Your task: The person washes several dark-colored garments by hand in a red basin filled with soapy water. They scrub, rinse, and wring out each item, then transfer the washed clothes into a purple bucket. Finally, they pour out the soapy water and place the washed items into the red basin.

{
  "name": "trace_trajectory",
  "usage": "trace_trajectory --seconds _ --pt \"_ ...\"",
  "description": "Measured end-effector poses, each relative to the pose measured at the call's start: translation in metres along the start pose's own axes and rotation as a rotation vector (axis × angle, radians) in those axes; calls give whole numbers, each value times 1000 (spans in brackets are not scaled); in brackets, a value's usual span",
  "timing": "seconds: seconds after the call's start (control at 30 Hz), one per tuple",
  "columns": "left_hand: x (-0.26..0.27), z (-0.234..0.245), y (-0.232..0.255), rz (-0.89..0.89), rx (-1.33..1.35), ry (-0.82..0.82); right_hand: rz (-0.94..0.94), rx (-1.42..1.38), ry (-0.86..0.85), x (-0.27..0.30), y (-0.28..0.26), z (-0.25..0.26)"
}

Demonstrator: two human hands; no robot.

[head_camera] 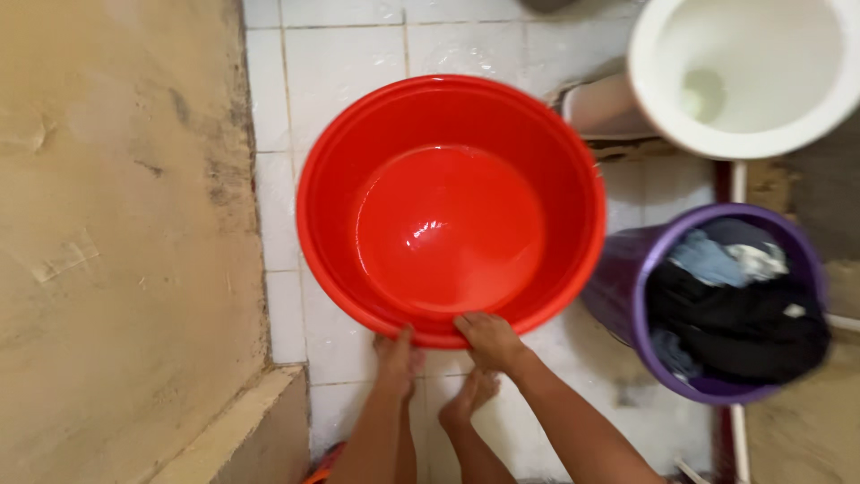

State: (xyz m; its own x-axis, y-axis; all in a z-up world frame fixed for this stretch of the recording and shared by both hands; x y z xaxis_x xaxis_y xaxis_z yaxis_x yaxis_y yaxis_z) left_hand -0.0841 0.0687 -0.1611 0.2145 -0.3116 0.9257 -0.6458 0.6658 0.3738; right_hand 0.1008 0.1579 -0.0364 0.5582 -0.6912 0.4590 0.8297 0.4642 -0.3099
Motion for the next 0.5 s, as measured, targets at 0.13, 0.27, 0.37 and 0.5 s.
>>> trace_trajectory --seconds 0.13,0.27,0.37,0.5 --pt "-47 24 -84 292 0 9 -83 51 -217 -2 17 -103" --pt "-58 33 -117 363 -119 86 -177 77 -207 2 33 -163" --pt "-83 44 -116 141 -373 90 -252 48 -250 10 39 -191" --pt "-102 18 -97 -334 -748 -33 -520 -293 -149 33 54 -170"
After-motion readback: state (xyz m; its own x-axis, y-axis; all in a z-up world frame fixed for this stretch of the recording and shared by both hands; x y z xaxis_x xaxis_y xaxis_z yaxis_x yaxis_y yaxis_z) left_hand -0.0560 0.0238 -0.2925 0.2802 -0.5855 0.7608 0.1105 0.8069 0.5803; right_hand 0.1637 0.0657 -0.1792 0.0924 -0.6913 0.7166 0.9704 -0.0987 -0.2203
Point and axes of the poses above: each hand's wrist, its own x-axis away from the middle knuckle, its own z-axis out of the back of the hand, y = z × x, the point moved 9 cm from there along -x, towards the middle knuckle, and after that the axes turned 13 degrees about x, right-handed, at the moved point
